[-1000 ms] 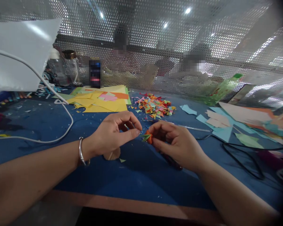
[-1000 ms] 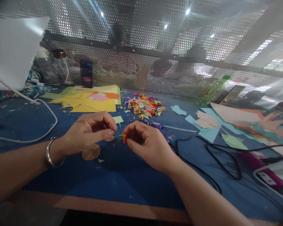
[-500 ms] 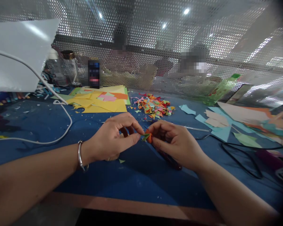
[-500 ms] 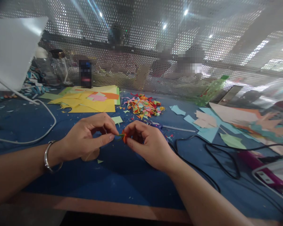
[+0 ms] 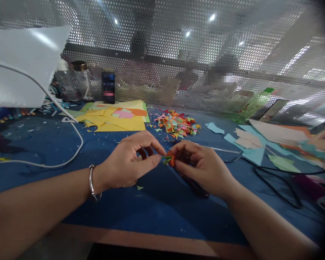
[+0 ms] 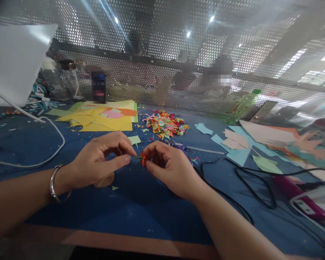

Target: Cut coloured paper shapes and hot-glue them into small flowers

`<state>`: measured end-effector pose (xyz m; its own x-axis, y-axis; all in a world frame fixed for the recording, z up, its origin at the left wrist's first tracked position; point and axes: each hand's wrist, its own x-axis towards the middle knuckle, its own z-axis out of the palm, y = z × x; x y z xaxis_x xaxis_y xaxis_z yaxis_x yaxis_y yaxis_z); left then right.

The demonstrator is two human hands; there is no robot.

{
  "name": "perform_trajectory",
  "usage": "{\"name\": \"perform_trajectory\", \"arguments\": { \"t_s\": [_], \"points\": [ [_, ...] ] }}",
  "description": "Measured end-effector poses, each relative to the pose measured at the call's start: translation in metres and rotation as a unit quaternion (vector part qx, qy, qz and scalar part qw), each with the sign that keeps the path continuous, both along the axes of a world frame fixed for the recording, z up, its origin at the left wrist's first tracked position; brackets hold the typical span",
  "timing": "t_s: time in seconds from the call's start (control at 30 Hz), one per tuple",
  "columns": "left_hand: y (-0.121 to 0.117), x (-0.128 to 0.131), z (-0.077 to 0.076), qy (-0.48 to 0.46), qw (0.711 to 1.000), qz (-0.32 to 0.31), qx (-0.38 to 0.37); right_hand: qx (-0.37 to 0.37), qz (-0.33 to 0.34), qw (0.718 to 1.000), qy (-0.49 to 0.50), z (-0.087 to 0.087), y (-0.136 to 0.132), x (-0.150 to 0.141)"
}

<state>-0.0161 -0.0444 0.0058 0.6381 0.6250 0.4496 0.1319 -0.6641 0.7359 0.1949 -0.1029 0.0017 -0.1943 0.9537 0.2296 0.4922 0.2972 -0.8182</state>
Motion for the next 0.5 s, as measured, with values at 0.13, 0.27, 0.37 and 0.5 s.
{"name": "perform_trajectory", "arguments": {
  "t_s": [0.13, 0.27, 0.37, 0.5],
  "points": [
    [-0.0033, 0.0008, 0.0018, 0.001, 1.000, -0.001, 0.020, 0.000, -0.001, 1.000, -0.004, 0.0003, 0.0003, -0.0002],
    [-0.0038, 0.0017, 0.0013, 0.002, 1.000, 0.011, 0.022, 0.003, -0.002, 1.000, -0.006, -0.0001, 0.0003, -0.0003],
    [-0.0038, 0.0016, 0.0003, 0.000, 1.000, 0.011, 0.022, 0.005, -0.003, 1.000, -0.009, 0.0000, 0.0000, -0.0003],
    [-0.0051, 0.0009, -0.0005, 0.002, 1.000, 0.008, 0.021, 0.005, -0.001, 1.000, -0.010, 0.0003, 0.0003, -0.0004]
  ]
}}
